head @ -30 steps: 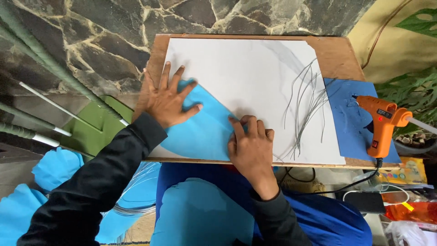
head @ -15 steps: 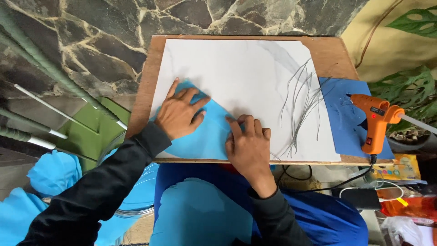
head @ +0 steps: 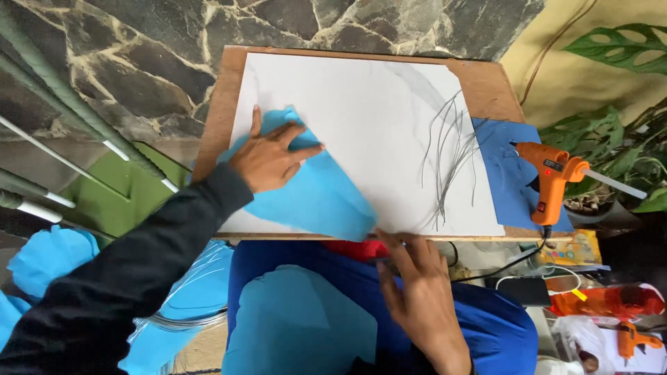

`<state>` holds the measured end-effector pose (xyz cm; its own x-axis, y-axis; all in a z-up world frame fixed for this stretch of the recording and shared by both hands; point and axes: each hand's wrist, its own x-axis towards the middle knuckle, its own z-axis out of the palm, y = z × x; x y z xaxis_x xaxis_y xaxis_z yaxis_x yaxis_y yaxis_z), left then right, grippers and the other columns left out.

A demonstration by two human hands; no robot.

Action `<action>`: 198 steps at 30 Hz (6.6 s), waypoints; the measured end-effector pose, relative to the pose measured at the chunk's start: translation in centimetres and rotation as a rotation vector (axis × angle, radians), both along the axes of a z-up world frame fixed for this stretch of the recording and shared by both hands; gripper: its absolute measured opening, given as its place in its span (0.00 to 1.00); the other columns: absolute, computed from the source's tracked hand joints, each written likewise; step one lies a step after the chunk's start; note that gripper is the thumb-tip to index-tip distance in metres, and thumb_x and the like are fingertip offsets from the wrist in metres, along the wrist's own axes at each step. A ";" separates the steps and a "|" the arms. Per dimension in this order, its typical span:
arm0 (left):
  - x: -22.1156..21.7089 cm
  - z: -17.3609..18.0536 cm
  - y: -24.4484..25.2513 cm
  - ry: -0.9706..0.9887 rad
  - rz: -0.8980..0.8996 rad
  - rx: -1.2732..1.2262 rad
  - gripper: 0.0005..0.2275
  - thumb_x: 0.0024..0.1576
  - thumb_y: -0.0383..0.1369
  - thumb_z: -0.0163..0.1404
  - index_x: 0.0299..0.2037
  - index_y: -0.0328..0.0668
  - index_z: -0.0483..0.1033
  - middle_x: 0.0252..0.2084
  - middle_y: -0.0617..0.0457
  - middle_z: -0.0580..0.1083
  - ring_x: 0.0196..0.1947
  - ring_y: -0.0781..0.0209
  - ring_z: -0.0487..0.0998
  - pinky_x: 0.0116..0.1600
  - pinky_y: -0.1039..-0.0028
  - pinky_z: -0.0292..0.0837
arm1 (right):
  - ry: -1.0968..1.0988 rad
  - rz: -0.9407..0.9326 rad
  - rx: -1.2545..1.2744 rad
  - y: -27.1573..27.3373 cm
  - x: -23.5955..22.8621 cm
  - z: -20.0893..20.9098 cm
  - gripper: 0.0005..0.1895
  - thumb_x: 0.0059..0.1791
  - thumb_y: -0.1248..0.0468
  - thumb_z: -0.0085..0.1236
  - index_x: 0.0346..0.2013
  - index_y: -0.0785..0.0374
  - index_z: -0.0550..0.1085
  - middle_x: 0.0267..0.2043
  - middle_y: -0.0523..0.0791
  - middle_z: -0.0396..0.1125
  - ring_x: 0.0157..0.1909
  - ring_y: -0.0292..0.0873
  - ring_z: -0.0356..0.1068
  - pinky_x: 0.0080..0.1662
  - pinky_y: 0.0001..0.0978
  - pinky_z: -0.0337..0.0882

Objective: Gluing thin metal wires to the back of blue fabric petals using a hot glue gun to create artificial flowers.

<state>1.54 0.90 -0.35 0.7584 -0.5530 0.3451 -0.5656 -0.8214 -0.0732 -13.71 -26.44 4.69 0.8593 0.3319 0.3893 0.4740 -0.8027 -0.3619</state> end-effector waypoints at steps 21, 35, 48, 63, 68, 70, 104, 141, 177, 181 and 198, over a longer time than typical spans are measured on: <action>-4.7 -0.3 -4.6 -0.078 0.006 -0.147 0.18 0.53 0.37 0.40 0.51 0.37 0.65 0.58 0.50 0.58 0.59 0.50 0.55 0.57 0.58 0.49 | -0.025 -0.091 0.195 -3.6 -3.1 -2.3 0.18 0.36 0.72 0.53 0.41 0.64 0.70 0.40 0.46 0.64 0.37 0.43 0.65 0.37 0.30 0.65; -5.6 1.5 -4.2 0.032 -0.017 -0.120 0.13 0.59 0.41 0.33 0.50 0.54 0.65 0.56 0.50 0.59 0.59 0.48 0.56 0.54 0.55 0.51 | -0.268 -0.102 0.090 1.0 2.1 -3.1 0.02 0.44 0.66 0.53 0.29 0.61 0.73 0.28 0.40 0.62 0.26 0.42 0.67 0.24 0.29 0.69; -5.0 1.4 -4.1 -0.062 -0.206 -0.002 0.13 0.56 0.35 0.35 0.47 0.43 0.67 0.50 0.49 0.65 0.53 0.52 0.66 0.61 0.55 0.49 | -0.285 -0.153 -0.093 1.2 2.7 -2.3 0.14 0.42 0.68 0.49 0.40 0.50 0.73 0.23 0.38 0.58 0.22 0.44 0.65 0.19 0.35 0.66; -4.5 0.9 -4.0 -0.110 -0.265 0.055 0.14 0.52 0.32 0.36 0.47 0.51 0.68 0.51 0.50 0.63 0.55 0.52 0.63 0.62 0.47 0.39 | -0.125 -0.093 -0.261 0.9 3.5 -1.1 0.21 0.38 0.72 0.48 0.44 0.51 0.71 0.27 0.41 0.59 0.26 0.41 0.66 0.19 0.33 0.69; -5.0 1.2 -4.6 -0.118 -0.325 0.032 0.13 0.51 0.28 0.38 0.45 0.47 0.68 0.45 0.51 0.65 0.50 0.52 0.68 0.63 0.49 0.43 | -0.156 -0.070 -0.394 0.9 3.9 -1.7 0.23 0.36 0.72 0.50 0.44 0.48 0.70 0.28 0.39 0.58 0.29 0.38 0.65 0.20 0.29 0.69; -5.4 1.5 -4.7 -0.123 -0.316 0.040 0.14 0.50 0.29 0.39 0.46 0.49 0.68 0.46 0.50 0.65 0.50 0.51 0.67 0.63 0.48 0.42 | -0.140 -0.065 -0.400 1.3 3.9 -1.6 0.24 0.36 0.72 0.50 0.44 0.48 0.71 0.28 0.40 0.58 0.29 0.39 0.64 0.21 0.29 0.69; -7.8 2.0 -5.3 0.132 -0.222 -0.131 0.19 0.58 0.43 0.34 0.58 0.49 0.58 0.57 0.42 0.54 0.59 0.38 0.54 0.56 0.37 0.48 | -0.036 -0.059 -0.323 2.8 14.3 0.7 0.06 0.42 0.70 0.52 0.32 0.58 0.74 0.30 0.44 0.67 0.41 0.46 0.67 0.45 0.41 0.67; -3.5 0.5 0.5 0.070 -0.057 -0.055 0.24 0.52 0.45 0.40 0.57 0.42 0.58 0.62 0.48 0.53 0.63 0.49 0.49 0.60 0.48 0.45 | -0.003 -0.453 0.316 -15.7 -4.3 -2.8 0.06 0.44 0.73 0.53 0.34 0.74 0.71 0.32 0.51 0.65 0.28 0.44 0.64 0.36 0.30 0.66; -2.0 4.1 -1.7 0.344 0.008 -0.101 0.19 0.48 0.36 0.48 0.49 0.36 0.68 0.43 0.47 0.66 0.47 0.48 0.67 0.49 0.63 0.66 | -0.268 0.052 -0.456 -6.9 8.4 0.6 0.11 0.45 0.60 0.44 0.38 0.55 0.73 0.40 0.40 0.68 0.53 0.41 0.63 0.55 0.44 0.57; -2.6 3.0 -1.6 0.242 -0.032 -0.194 0.22 0.45 0.42 0.51 0.47 0.38 0.69 0.44 0.49 0.65 0.46 0.51 0.66 0.48 0.63 0.65 | -0.244 0.055 -0.168 -8.7 5.7 2.5 0.13 0.43 0.67 0.48 0.41 0.64 0.72 0.45 0.47 0.65 0.48 0.47 0.63 0.49 0.40 0.62; -1.4 2.2 -1.1 -0.161 -0.083 -0.217 0.08 0.47 0.26 0.45 0.35 0.35 0.73 0.38 0.51 0.72 0.33 0.53 0.72 0.40 0.67 0.68 | -0.335 0.298 -0.077 1.8 7.4 2.2 0.15 0.38 0.68 0.55 0.40 0.66 0.72 0.45 0.47 0.63 0.45 0.46 0.62 0.44 0.34 0.60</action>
